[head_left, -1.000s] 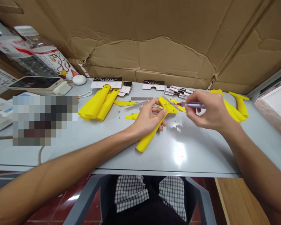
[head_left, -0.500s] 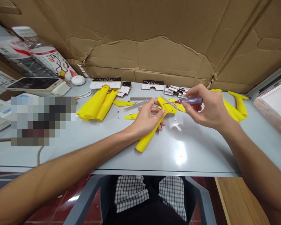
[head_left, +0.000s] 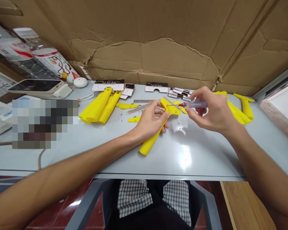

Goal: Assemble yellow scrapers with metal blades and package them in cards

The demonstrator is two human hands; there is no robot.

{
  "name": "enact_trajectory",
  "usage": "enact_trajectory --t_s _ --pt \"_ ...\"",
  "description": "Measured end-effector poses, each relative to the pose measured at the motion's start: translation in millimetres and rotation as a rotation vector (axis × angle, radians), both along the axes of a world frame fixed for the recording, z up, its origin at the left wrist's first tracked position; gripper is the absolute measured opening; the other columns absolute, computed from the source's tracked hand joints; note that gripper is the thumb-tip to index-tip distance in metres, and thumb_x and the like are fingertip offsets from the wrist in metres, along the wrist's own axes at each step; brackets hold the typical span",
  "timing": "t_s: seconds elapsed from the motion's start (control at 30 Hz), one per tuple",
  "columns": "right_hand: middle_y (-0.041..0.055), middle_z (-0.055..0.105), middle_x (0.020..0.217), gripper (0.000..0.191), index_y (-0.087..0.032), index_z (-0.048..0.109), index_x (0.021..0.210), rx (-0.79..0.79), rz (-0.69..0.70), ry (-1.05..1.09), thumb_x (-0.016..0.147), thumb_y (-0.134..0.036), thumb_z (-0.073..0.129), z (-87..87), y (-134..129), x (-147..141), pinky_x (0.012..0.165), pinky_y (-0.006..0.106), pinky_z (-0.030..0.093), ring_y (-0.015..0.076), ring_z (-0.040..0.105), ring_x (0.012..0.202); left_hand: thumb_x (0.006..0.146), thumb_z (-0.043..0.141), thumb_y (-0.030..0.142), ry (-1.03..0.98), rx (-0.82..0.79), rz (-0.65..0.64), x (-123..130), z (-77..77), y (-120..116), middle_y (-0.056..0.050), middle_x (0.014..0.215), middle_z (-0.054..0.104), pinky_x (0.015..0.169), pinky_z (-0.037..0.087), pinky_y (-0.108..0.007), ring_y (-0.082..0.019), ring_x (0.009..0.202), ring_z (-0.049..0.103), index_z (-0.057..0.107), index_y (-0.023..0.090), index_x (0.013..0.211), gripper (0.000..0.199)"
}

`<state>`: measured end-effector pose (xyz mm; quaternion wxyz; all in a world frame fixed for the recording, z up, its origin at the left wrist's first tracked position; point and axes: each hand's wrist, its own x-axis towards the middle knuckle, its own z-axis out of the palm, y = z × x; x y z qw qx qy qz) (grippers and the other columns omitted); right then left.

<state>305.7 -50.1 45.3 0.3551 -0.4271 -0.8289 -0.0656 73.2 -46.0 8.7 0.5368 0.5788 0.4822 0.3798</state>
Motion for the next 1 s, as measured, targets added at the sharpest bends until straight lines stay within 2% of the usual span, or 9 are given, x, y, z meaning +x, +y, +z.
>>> enact_trajectory --t_s 0.13,0.3,0.4,0.5,0.57,0.67,0.8,1.0 --pt "-0.0001 0.075 0.074 0.009 -0.026 0.067 0.097 -0.010 0.030 -0.002 0.100 -0.035 0.070 -1.6 -1.0 -0.7 0.058 0.032 0.050 0.0180 0.065 0.057 0.103 0.066 0.023 0.002 0.020 0.007 -1.6 -2.3 2.2 0.000 0.077 0.072 0.048 0.052 -0.028 -0.014 0.047 0.066 0.049 0.025 0.108 0.017" --pt "-0.0012 0.067 0.059 0.027 -0.027 0.067 0.086 0.061 -0.070 -0.021 0.102 -0.049 0.072 -6.2 5.1 2.7 0.054 0.034 0.045 0.0173 0.057 0.049 0.102 0.067 0.024 0.002 0.032 -0.008 -2.0 -3.7 1.3 -0.001 0.078 0.072 0.047 0.052 -0.028 -0.014 0.049 0.068 0.050 0.025 0.108 0.019" --pt "-0.0017 0.062 0.054 0.033 -0.026 0.065 0.081 0.092 -0.097 -0.048 0.102 -0.051 0.071 -4.9 4.8 2.7 0.053 0.034 0.042 0.0174 0.055 0.047 0.102 0.067 0.024 0.009 0.030 -0.017 -1.3 -3.3 0.2 -0.001 0.079 0.072 0.047 0.052 -0.027 -0.015 0.050 0.069 0.050 0.025 0.109 0.018" --pt "-0.0028 0.064 0.057 0.022 -0.026 0.067 0.090 0.054 -0.059 -0.062 0.098 -0.046 0.074 -0.8 0.6 0.5 0.054 0.034 0.042 0.0182 0.059 0.048 0.102 0.068 0.024 0.011 0.033 -0.010 -1.0 -3.2 0.2 -0.002 0.082 0.073 0.047 0.052 -0.026 -0.014 0.050 0.068 0.050 0.024 0.109 0.019" --pt "-0.0015 0.072 0.068 0.015 -0.026 0.068 0.100 0.003 -0.011 -0.052 0.096 -0.040 0.073 1.2 -1.9 -0.9 0.057 0.033 0.046 0.0191 0.065 0.055 0.101 0.070 0.024 0.004 0.039 -0.003 -1.3 -3.5 1.0 -0.001 0.082 0.074 0.047 0.052 -0.026 -0.013 0.049 0.068 0.050 0.024 0.109 0.021" --pt "0.0009 0.078 0.080 0.008 -0.026 0.068 0.100 -0.014 0.025 -0.038 0.100 -0.034 0.069 1.2 -2.4 -1.0 0.060 0.033 0.050 0.0190 0.069 0.061 0.100 0.072 0.024 -0.008 0.049 0.002 -2.2 -4.4 2.6 -0.002 0.083 0.074 0.047 0.051 -0.025 -0.013 0.050 0.068 0.051 0.025 0.109 0.023" --pt "0.0002 0.076 0.072 0.016 -0.027 0.070 0.094 0.043 -0.021 -0.044 0.101 -0.041 0.072 -2.2 0.7 1.5 0.058 0.034 0.048 0.0182 0.064 0.055 0.101 0.072 0.024 0.003 0.071 0.001 -2.6 -5.1 3.3 -0.003 0.088 0.075 0.046 0.052 -0.024 -0.013 0.051 0.070 0.052 0.024 0.110 0.022" --pt "-0.0028 0.062 0.055 0.030 -0.026 0.068 0.084 0.106 -0.089 -0.066 0.101 -0.050 0.073 -6.4 2.8 1.3 0.053 0.034 0.037 0.0153 0.047 0.045 0.102 0.066 0.021 0.034 0.058 -0.011 -1.1 -2.3 0.6 -0.004 0.089 0.074 0.046 0.054 -0.026 -0.014 0.051 0.070 0.053 0.023 0.112 0.017"
